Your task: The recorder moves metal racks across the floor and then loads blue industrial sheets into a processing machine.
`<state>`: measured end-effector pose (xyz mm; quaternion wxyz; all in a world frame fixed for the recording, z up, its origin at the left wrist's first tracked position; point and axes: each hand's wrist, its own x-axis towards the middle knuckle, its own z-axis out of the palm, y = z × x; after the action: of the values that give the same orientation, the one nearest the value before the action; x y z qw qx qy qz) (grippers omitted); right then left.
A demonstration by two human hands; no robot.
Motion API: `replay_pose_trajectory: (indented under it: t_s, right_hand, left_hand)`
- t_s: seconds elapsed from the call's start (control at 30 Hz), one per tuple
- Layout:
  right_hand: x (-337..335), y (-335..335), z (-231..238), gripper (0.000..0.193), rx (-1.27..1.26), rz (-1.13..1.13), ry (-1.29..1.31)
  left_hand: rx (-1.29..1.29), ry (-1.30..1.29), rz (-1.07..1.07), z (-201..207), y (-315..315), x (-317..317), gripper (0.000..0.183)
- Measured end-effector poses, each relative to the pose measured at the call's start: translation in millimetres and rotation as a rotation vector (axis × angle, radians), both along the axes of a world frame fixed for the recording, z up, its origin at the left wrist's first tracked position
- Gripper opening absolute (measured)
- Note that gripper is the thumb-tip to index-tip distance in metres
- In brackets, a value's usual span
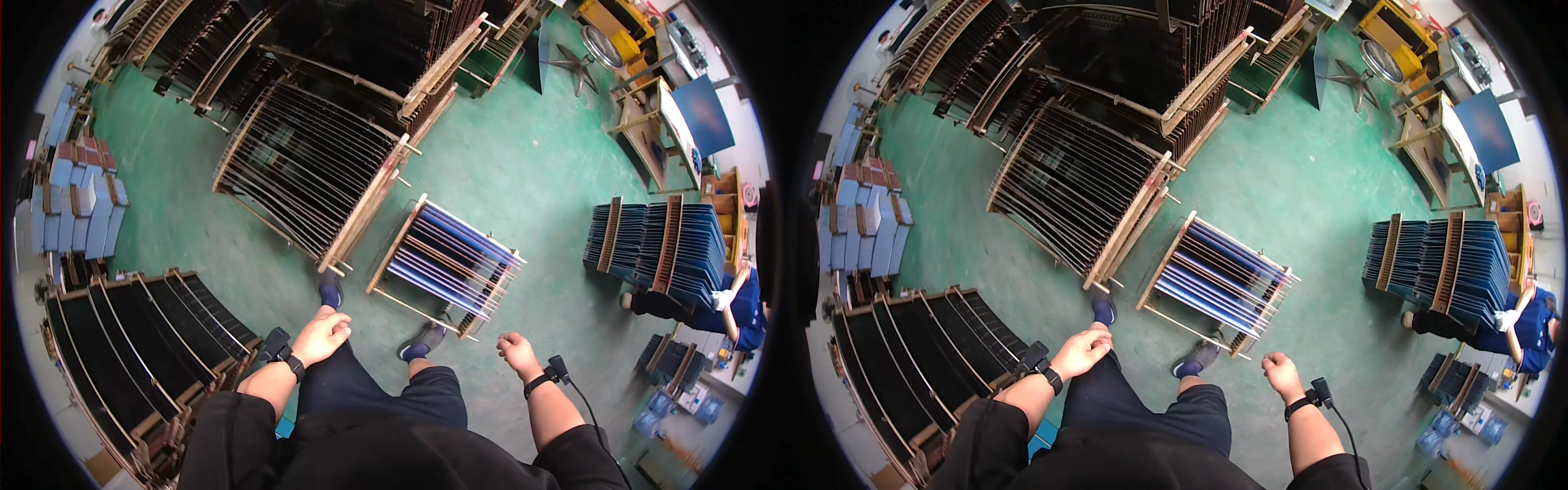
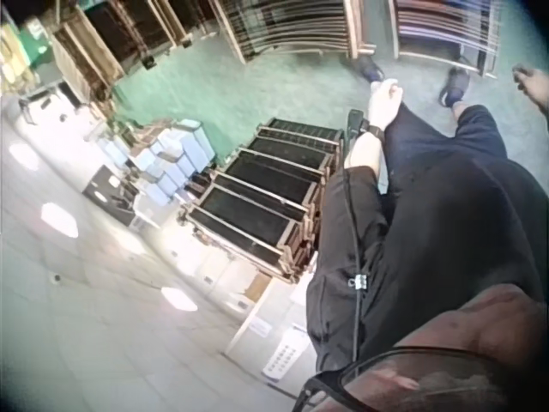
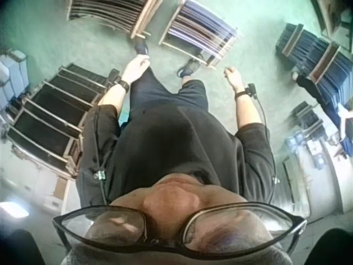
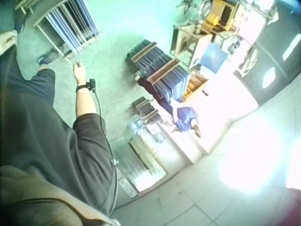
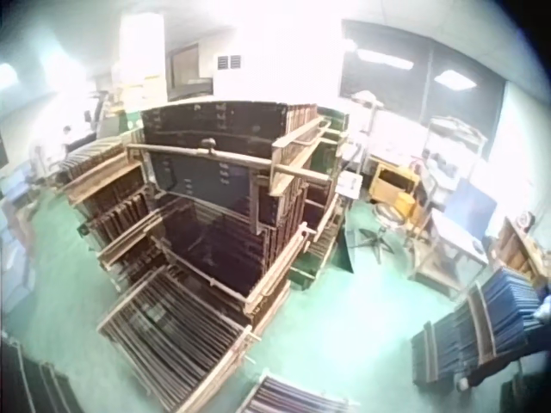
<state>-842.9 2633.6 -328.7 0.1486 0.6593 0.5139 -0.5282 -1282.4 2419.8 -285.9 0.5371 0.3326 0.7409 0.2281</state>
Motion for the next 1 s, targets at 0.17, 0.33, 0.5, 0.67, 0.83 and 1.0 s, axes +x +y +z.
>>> replay_pose_trajectory:
  t_s: [0.17, 0.33, 0.5, 0.67, 0.83, 1.0]
  right_hand:
    - [-107.7, 8.0, -10.7, 0.021, 0.011, -0.169, 0.074]
    - [-257.0, 24.1, -45.5, 0.04, -0.006, -0.329, 0.179]
    - [-403.9, 45.4, -69.3, 0.052, 0.032, -0.728, 0.371]
    - [-455.4, 61.1, -86.3, 0.033, -0.087, -0.847, 0.513]
    - [-471.3, 66.3, -72.0, 0.024, -0.057, -1.067, 0.494]
    - [-396.7, 32.4, -28.1, 0.021, -0.057, -1.103, 0.526]
  left_hand:
    - [0.395, 0.498, -0.063, -8.9, 44.2, -134.8, 0.023]
    - [0.41, 0.806, 0.057, -29.7, 121.1, -320.7, 0.041]
    - [0.206, 0.77, 0.278, -85.5, 162.9, -466.2, 0.068]
    - [-0.008, -0.054, 0.584, -106.0, 193.3, -495.1, 0.077]
    - [-0.127, 0.037, 0.555, -114.7, 163.0, -531.7, 0.085]
    - [-0.001, -0.142, 0.78, -62.4, 90.5, -455.8, 0.091]
